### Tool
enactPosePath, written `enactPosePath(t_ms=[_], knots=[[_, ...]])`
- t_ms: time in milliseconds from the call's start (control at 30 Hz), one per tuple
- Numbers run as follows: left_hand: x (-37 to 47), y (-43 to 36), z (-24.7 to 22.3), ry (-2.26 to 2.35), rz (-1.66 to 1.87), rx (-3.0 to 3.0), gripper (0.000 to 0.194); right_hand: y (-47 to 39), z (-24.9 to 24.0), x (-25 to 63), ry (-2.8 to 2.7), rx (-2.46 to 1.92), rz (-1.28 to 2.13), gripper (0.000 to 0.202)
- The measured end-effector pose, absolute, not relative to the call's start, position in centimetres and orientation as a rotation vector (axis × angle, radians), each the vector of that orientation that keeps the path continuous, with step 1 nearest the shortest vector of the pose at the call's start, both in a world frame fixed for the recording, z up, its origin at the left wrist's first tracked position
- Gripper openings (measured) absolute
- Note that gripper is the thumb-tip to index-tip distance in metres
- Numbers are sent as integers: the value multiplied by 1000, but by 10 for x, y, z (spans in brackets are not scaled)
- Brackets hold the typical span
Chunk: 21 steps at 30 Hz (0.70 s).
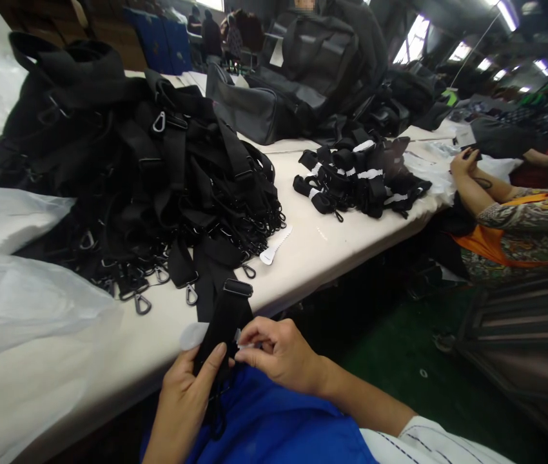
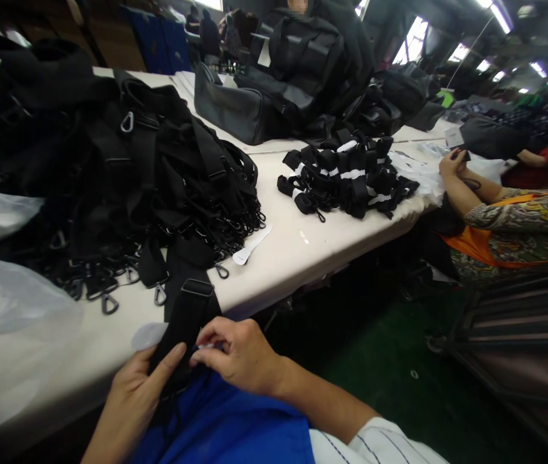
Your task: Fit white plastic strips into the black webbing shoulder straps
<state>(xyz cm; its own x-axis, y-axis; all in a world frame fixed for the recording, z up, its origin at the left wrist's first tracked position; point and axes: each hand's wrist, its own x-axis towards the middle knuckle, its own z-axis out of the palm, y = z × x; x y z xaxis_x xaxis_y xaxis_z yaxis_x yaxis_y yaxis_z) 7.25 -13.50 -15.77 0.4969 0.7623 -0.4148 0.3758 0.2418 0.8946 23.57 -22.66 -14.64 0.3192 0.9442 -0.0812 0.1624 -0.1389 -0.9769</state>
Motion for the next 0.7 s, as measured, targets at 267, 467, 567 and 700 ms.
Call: enactPosePath(t_ms=[267,467,567,700], knots=[[63,-134,-170,1045,345,1620,43,-238,-136,246,-1103,-1205,1514,43],[55,-135,-176,939,209,1652,31,-245,-153,239,-1790,-1604,687,32],[55,-137,-178,893,123,1645,30,-244,-159,233,-1983,-1652,231,23],[60,-148,-179,815,76,1550,32,-239,-162,234,-1914,-1620,187,13]])
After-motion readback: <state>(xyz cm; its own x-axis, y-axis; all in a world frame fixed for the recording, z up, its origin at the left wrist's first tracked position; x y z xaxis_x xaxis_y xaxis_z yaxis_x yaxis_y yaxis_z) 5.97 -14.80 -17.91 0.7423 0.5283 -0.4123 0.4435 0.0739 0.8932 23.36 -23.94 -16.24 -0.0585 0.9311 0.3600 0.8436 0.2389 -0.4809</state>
